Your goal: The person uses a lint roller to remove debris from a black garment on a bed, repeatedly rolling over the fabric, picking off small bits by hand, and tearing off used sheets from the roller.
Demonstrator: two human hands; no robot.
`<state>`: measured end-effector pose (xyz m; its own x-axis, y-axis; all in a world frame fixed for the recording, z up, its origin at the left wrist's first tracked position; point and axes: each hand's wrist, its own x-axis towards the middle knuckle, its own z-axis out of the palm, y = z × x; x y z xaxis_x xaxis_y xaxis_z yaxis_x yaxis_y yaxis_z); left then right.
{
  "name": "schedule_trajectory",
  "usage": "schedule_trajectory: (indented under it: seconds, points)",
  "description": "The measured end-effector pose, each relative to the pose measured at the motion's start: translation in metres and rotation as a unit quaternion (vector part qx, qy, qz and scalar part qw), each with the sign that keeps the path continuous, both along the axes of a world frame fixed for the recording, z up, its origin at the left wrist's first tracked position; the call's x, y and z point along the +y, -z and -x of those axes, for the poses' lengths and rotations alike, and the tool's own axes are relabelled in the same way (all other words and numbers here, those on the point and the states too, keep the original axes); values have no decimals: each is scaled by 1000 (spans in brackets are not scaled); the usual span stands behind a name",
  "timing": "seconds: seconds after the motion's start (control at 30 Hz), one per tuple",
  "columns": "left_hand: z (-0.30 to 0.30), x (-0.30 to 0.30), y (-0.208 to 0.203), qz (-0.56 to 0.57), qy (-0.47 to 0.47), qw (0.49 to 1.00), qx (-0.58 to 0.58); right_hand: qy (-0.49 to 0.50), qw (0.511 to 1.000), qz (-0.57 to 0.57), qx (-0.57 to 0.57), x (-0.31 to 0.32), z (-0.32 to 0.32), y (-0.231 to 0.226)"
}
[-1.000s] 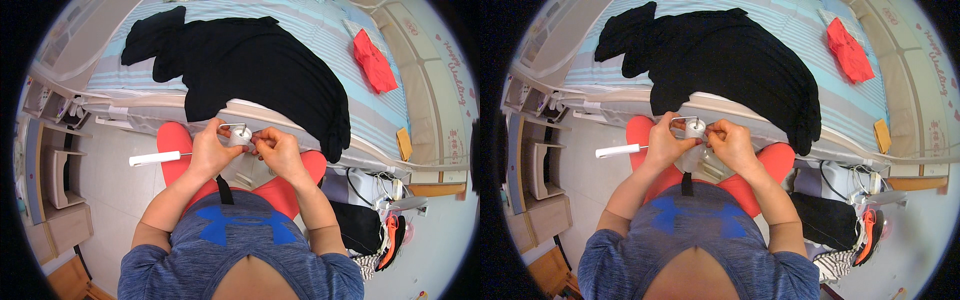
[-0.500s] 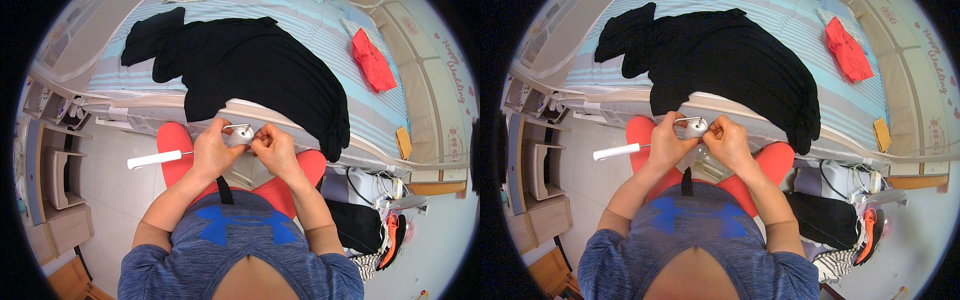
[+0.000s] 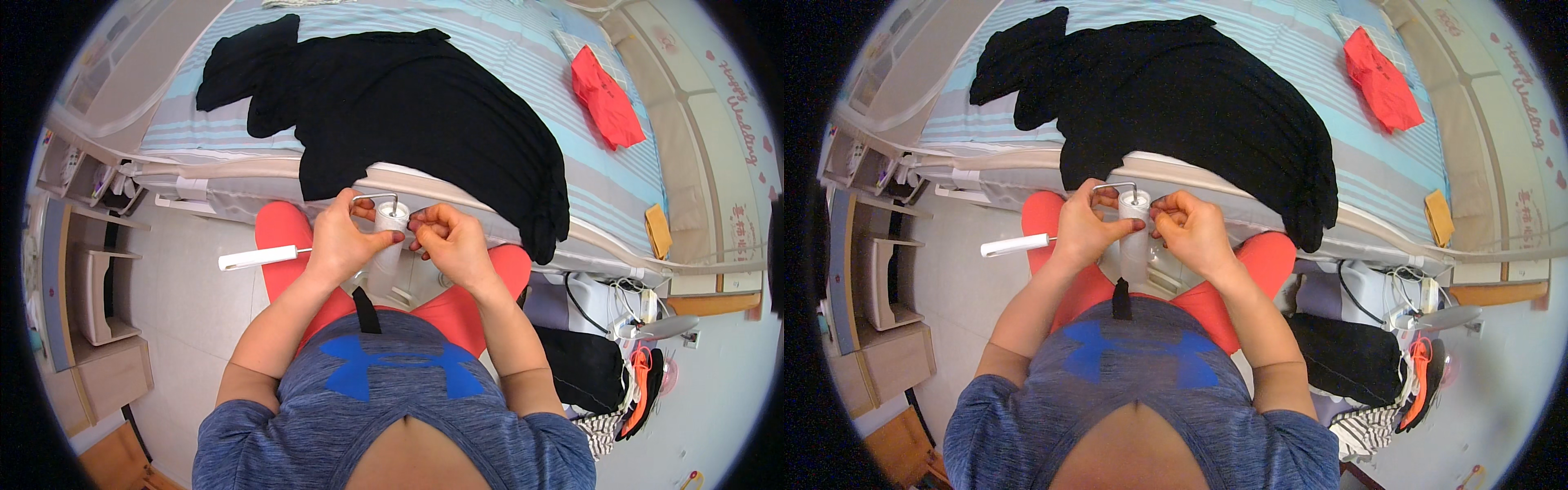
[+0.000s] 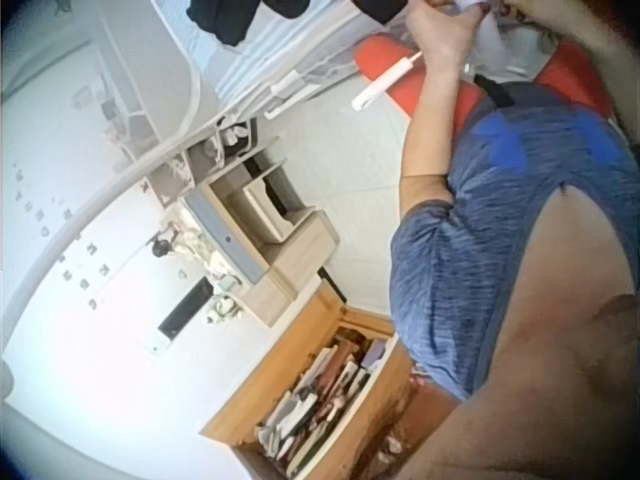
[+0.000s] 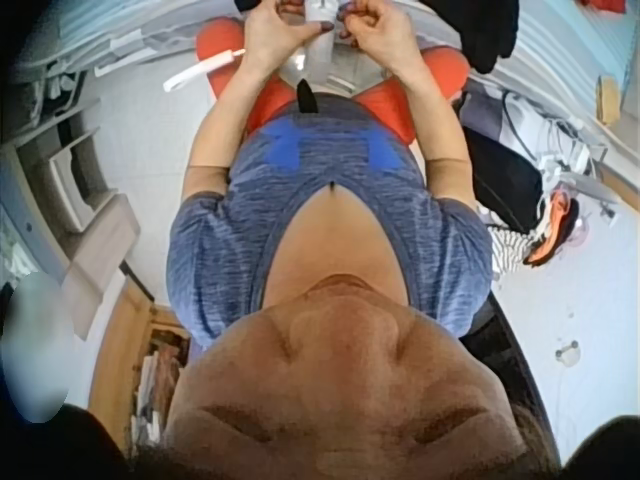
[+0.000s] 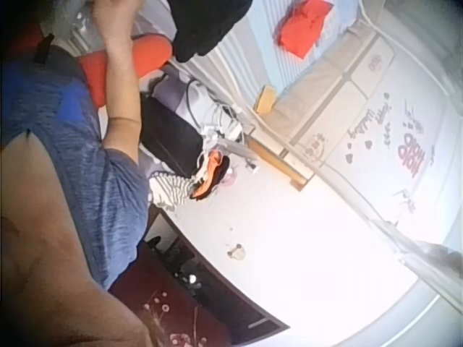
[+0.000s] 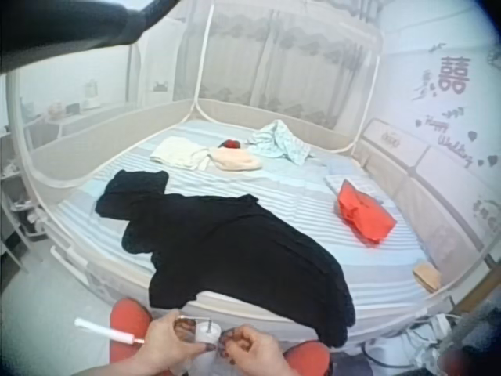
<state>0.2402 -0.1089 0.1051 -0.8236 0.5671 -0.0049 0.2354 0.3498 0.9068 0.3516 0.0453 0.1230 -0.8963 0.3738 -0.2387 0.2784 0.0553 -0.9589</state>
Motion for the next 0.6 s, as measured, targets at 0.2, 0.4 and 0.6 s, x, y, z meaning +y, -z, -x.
schedule_trajectory:
  seconds: [0.2, 0.4, 0.6]
  points:
    - [-6, 2, -10, 34, -8, 995, 97, 7, 998, -57, 8, -3, 4, 0]
    - [-8, 3, -7, 28, -7, 991, 127, 8, 996, -88, -8, -2, 6, 3]
    - [-8, 5, -1, 1, -1, 987, 160, 4, 990, -138, 15, 2, 10, 7]
